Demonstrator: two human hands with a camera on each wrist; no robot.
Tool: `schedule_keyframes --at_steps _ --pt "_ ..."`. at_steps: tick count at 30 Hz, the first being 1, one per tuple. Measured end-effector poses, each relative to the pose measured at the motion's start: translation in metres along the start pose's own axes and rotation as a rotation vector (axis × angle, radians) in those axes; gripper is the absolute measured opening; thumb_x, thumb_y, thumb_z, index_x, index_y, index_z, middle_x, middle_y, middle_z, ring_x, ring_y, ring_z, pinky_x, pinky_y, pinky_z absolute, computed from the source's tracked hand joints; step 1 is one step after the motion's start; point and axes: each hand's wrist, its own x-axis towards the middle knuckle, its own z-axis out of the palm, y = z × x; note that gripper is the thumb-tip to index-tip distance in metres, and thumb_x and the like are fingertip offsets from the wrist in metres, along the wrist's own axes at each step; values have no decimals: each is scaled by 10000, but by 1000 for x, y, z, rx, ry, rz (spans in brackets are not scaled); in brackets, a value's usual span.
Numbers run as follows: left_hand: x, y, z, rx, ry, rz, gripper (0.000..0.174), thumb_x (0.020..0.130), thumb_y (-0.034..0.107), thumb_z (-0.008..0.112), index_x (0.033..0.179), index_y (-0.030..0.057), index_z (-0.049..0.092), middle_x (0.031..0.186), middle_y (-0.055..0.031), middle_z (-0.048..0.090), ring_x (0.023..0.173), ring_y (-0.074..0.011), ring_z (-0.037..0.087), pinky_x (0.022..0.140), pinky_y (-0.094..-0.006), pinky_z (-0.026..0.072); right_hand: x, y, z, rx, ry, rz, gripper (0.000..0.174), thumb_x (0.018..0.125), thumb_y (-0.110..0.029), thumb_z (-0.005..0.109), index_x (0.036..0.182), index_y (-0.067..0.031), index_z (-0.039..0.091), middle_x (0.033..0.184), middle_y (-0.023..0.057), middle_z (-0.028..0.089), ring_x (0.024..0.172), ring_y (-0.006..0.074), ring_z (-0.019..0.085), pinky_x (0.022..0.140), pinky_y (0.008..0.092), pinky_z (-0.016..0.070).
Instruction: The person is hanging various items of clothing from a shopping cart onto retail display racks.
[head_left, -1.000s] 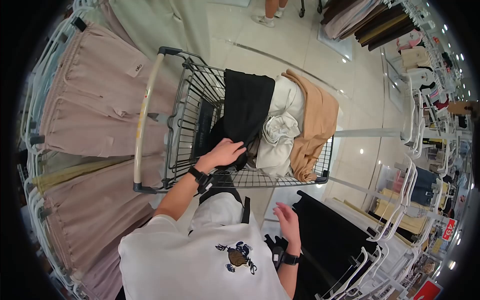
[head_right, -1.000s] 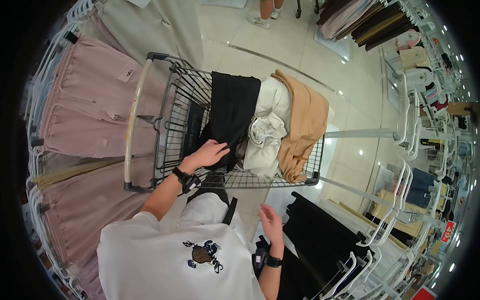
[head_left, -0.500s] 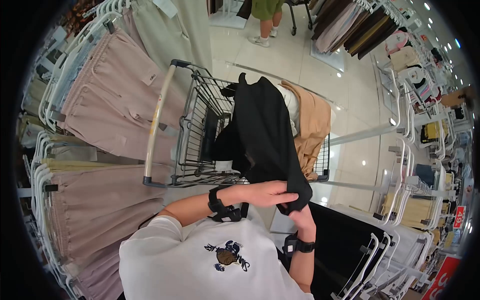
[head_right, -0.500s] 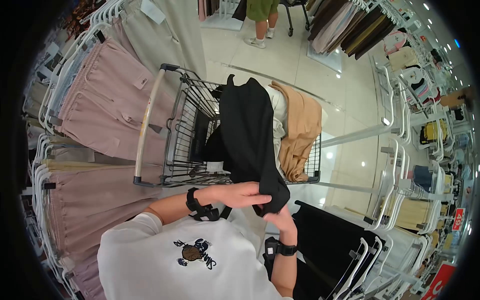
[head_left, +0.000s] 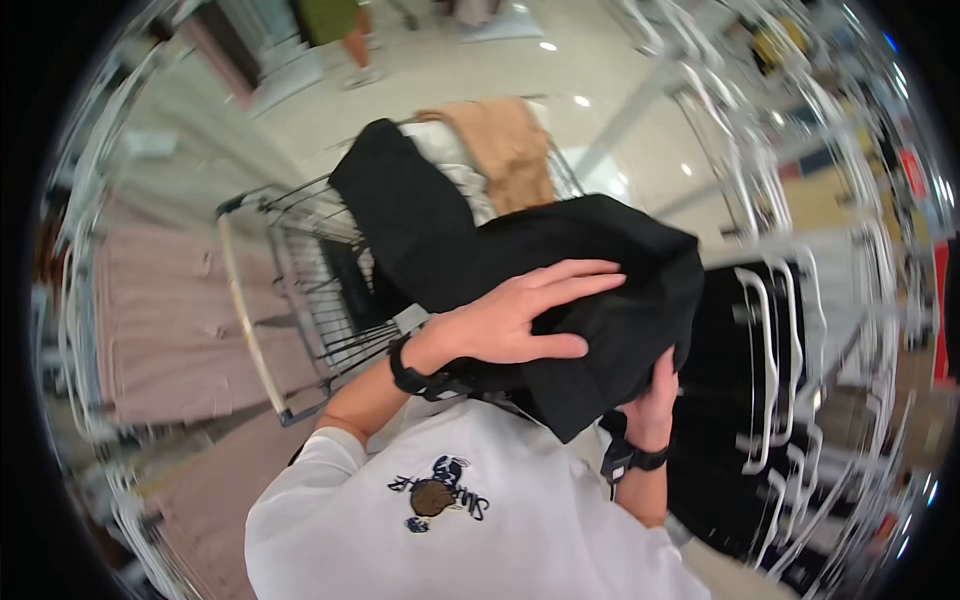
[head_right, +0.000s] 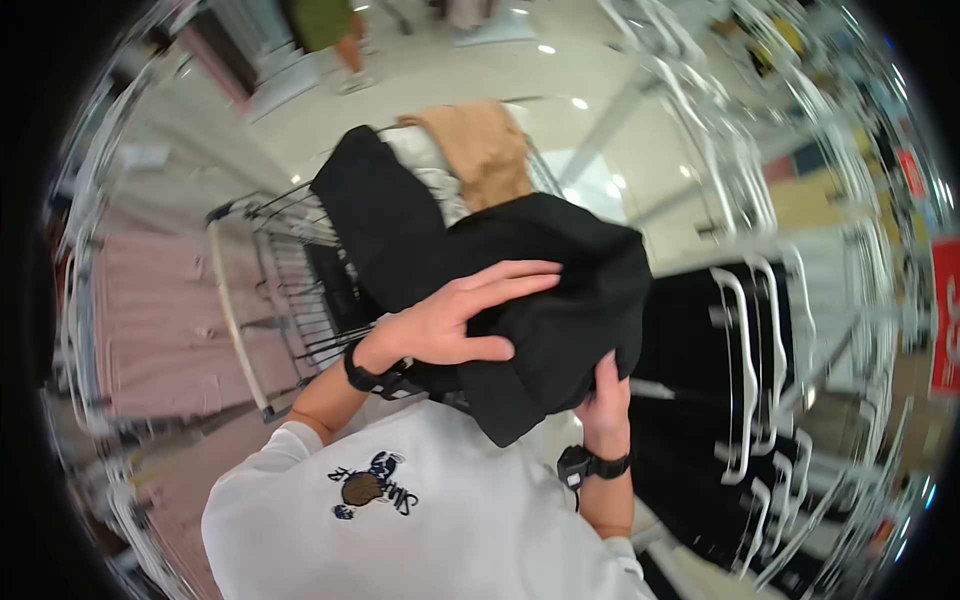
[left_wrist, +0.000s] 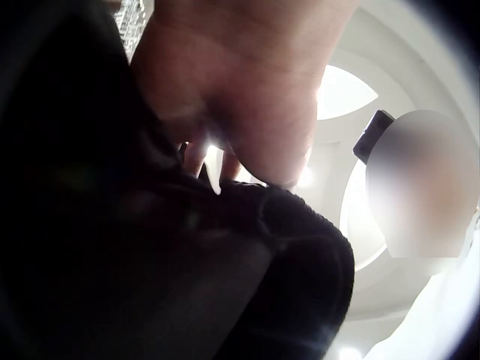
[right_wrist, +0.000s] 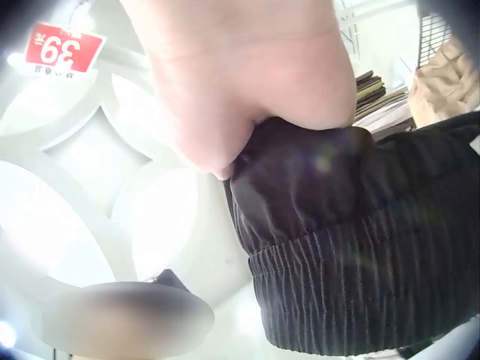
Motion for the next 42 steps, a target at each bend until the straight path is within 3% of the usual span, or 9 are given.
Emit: schedule_keyframes --at_steps 8,16,21,23,25,30,34,41,42 --pt "27 3 114 -81 -341 129 967 752 309 887 1518 2 384 1580 -206 366 1350 -395 513 1131 -445 412 -85 -36 -35 631 -74 -369 655 1109 -502 280 1533 -18 402 1525 161 505 1363 334 528 1179 505 363" --pt "102 53 177 -40 1 518 837 748 268 861 1485 92 506 1611 -239 274 1445 -407 359 1106 -458 397 -169 -29 -60 525 132 -251 518 1125 -335 295 1506 -17 441 1476 152 554 1297 285 594 1114 420 479" --pt "123 76 201 -52 -566 734 405 698 189 828 1085 114 733 1047 -66 743 1112 -349 664 967 -427 502 -202 -21 -64 409 349 -37 511 1123 -283 325 1566 -28 339 1524 125 497 1358 214 536 1160 358 429" --pt "122 87 215 76 -741 349 366 706 118 791 1063 99 711 920 -98 734 878 -345 710 783 -372 551 -213 -17 -77 323 108 -357 540 1123 -317 337 1586 -42 304 1561 110 457 1391 210 499 1174 355 403" --pt "136 96 241 89 -621 410 242 781 98 772 1001 68 675 777 -149 675 730 -380 670 609 -364 508 -226 -37 -62 242 419 -437 615 1074 -503 444 1484 -45 472 1432 90 580 1280 232 593 1088 401 489" --pt "153 126 340 65 -640 527 162 851 166 732 954 83 638 664 -157 619 645 -382 644 561 -435 475 -260 0 -71 -706 1036 -502 527 912 -168 701 1371 18 524 1292 132 616 1174 162 573 1029 347 456" --pt "151 172 387 -1 -730 605 251 803 92 683 1046 97 621 668 -168 635 686 -413 650 614 -485 507 -285 1 -82 -638 1449 -579 295 907 -83 717 1156 61 649 1026 117 724 927 204 661 893 356 513" --pt "184 235 407 -334 -572 642 224 900 74 669 1120 34 664 915 -216 692 853 -422 654 747 -388 533 -373 -57 -93 -939 1771 -594 342 949 -87 714 1257 33 625 1122 112 721 1027 187 659 920 330 500" --pt "193 239 412 -386 -544 664 229 941 93 664 1156 15 666 916 -199 698 842 -313 693 777 -353 524 -380 -73 -87 -945 1795 -598 342 949 -87 714 1257 33 625 1122 112 721 1027 187 659 920 330 500"
